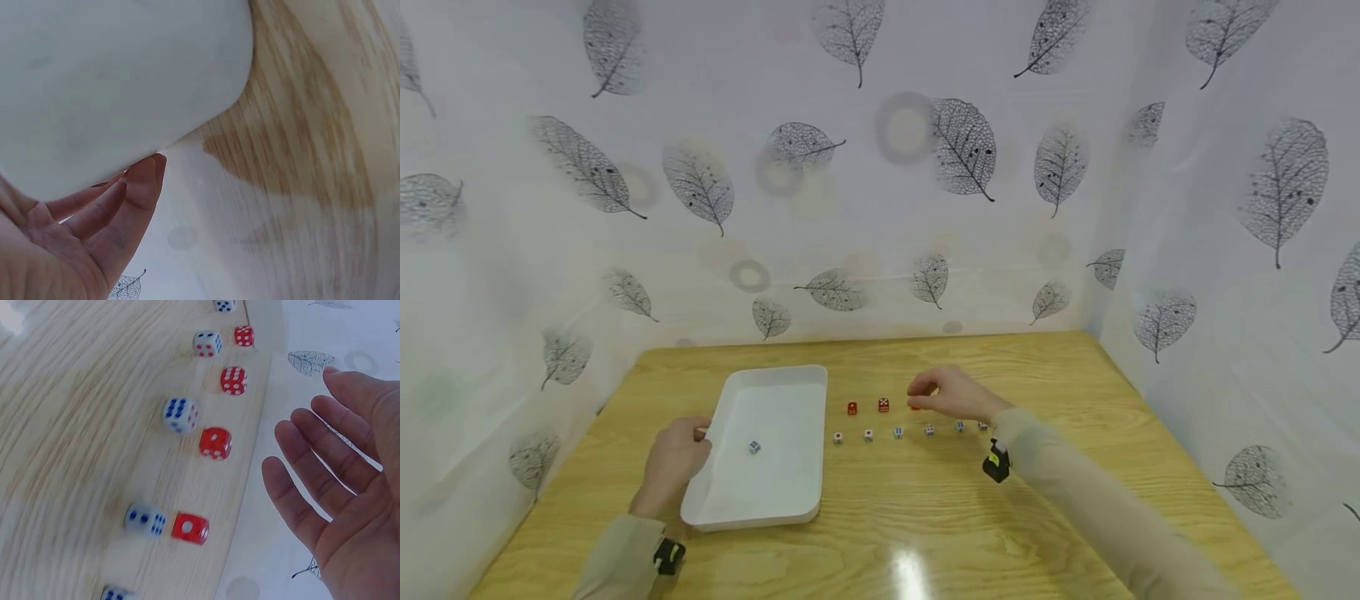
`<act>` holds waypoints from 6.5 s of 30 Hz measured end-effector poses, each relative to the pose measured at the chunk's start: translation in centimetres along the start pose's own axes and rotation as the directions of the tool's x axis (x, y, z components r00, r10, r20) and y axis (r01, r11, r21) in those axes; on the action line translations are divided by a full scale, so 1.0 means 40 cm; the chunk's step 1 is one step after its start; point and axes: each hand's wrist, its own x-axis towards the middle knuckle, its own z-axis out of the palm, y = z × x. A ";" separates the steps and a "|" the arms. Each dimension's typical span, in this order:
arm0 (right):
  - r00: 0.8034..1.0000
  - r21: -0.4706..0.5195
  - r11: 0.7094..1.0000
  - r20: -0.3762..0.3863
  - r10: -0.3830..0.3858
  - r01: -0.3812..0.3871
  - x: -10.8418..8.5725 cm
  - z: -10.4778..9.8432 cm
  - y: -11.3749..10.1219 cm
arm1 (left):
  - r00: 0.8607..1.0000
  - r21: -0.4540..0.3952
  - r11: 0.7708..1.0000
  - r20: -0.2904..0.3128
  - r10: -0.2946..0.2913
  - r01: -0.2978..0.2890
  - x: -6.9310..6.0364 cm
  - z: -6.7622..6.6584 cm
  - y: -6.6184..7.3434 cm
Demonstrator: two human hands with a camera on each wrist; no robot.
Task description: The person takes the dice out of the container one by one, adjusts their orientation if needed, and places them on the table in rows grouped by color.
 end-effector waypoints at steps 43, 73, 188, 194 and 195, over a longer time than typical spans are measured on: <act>0.981 -0.147 0.981 0.165 -0.101 0.126 0.220 0.198 -0.287 | 1.000 0.009 1.000 0.004 -0.026 0.026 -0.001 0.002 0.003; 0.946 -0.243 0.945 0.181 0.268 -0.221 0.341 0.348 -0.445 | 1.000 0.006 1.000 -0.004 -0.003 0.003 0.007 -0.003 0.001; 0.967 0.139 0.979 -0.183 0.175 -0.151 -0.036 0.054 0.009 | 0.998 -0.014 0.998 -0.013 0.057 -0.057 -0.004 -0.005 -0.011; 0.961 0.136 0.974 -0.187 0.204 -0.180 -0.067 0.033 0.053 | 0.999 -0.002 0.999 -0.012 0.044 -0.044 -0.002 -0.004 -0.009; 0.961 0.131 0.975 -0.188 0.202 -0.179 -0.071 0.031 0.061 | 0.999 -0.001 0.999 -0.014 0.043 -0.043 -0.003 -0.004 -0.009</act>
